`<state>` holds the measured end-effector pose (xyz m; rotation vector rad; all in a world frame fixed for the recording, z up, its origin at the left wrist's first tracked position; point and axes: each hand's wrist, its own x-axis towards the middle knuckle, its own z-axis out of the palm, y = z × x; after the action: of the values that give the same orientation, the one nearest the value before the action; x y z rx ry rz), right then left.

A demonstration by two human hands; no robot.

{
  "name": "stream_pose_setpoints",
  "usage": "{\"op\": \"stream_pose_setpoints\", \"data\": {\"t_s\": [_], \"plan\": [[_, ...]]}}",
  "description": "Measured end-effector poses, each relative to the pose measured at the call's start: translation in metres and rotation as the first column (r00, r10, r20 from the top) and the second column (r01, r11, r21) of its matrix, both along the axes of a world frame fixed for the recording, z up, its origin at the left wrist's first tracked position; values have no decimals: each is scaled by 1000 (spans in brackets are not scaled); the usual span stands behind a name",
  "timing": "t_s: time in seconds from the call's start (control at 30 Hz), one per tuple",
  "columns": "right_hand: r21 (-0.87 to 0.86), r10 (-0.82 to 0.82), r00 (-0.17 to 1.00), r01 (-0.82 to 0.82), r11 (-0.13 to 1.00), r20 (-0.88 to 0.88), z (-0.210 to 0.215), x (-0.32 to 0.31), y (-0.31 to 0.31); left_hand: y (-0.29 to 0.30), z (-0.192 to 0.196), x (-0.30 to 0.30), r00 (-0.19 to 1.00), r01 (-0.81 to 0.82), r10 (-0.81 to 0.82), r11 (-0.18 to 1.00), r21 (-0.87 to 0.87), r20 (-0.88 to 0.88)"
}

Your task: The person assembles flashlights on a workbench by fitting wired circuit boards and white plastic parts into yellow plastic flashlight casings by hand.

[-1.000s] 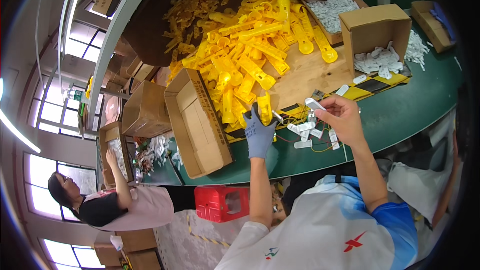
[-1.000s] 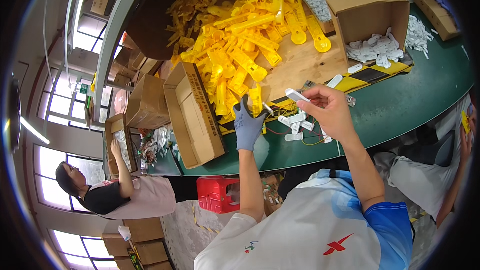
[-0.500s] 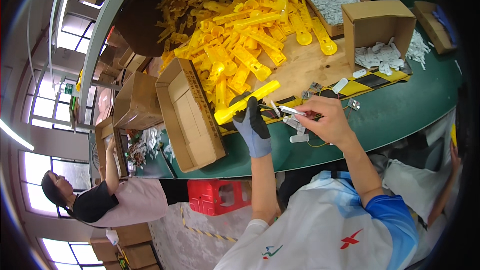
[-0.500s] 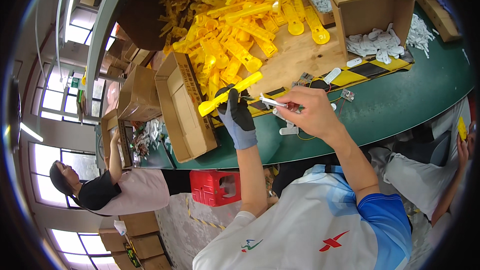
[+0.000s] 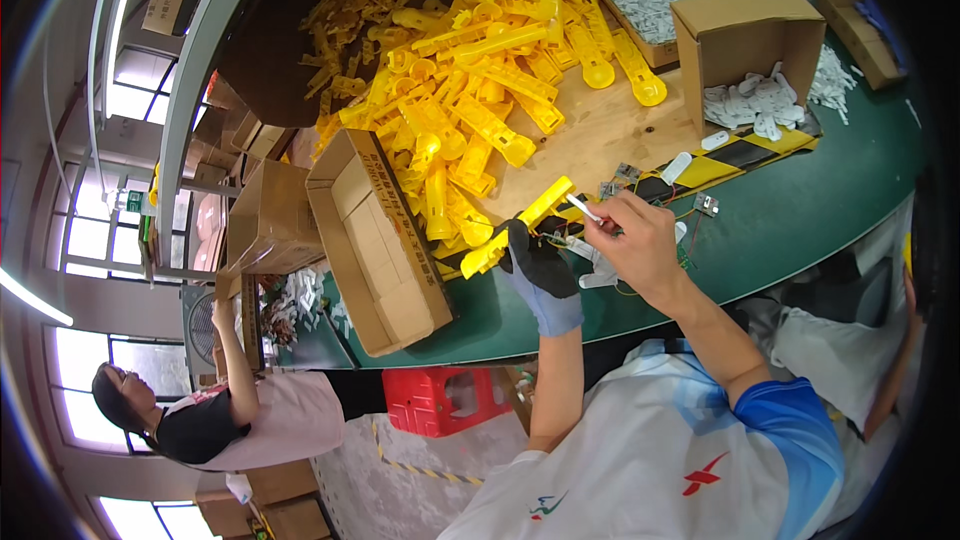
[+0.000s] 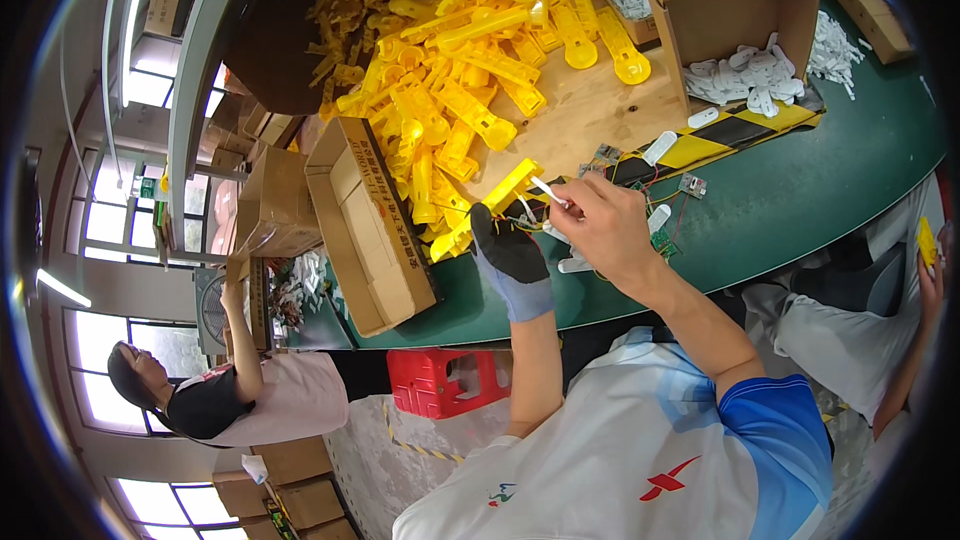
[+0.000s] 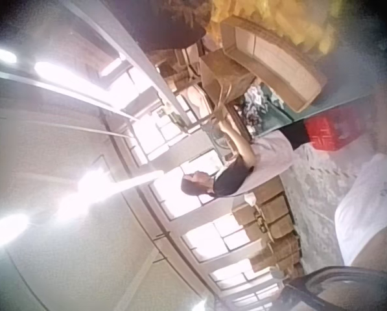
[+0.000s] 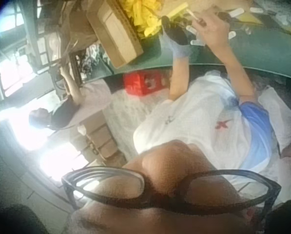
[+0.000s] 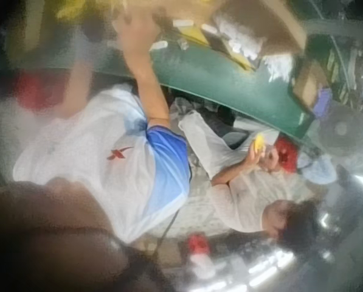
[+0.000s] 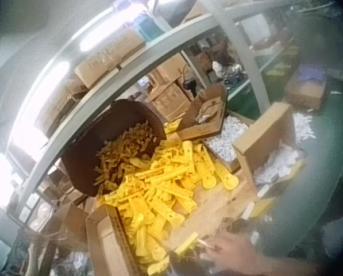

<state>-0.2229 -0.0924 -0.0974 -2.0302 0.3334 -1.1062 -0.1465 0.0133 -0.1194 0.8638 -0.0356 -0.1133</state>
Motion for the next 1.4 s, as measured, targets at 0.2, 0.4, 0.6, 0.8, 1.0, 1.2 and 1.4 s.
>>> {"op": "stream_pose_setpoints", "data": {"t_s": [0.2, 0.4, 0.6, 0.8, 1.0, 1.2, 1.4], "plan": [[-54, -1, 999, 3, 999, 32, 5, -5, -5, 6, -4, -3, 999, -21, 19, 997, -78, -28], [21, 74, 995, -75, 997, 60, 12, -10, -15, 9, 7, -8, 987, 155, -153, 987, -36, 53], [83, 292, 956, -292, 953, 13, 23, -15, -26, 22, -17, 2, 884, 391, -440, 882, -262, -160], [221, 607, 790, -578, 785, -90, 20, -16, -32, 20, -25, 11, 757, 555, -594, 804, -214, -272], [493, 440, 898, -382, 782, -2, 9, -16, -38, -5, -1, 39, 830, 541, -535, 841, -4, -161], [493, 497, 862, -392, 777, -99, 35, -23, -68, -25, 88, 71, 945, 195, -265, 927, 321, 192], [604, 668, 733, -593, 533, 129, 60, -32, -105, -56, 115, 86, 900, 12, -124, 966, 260, 418]]}}
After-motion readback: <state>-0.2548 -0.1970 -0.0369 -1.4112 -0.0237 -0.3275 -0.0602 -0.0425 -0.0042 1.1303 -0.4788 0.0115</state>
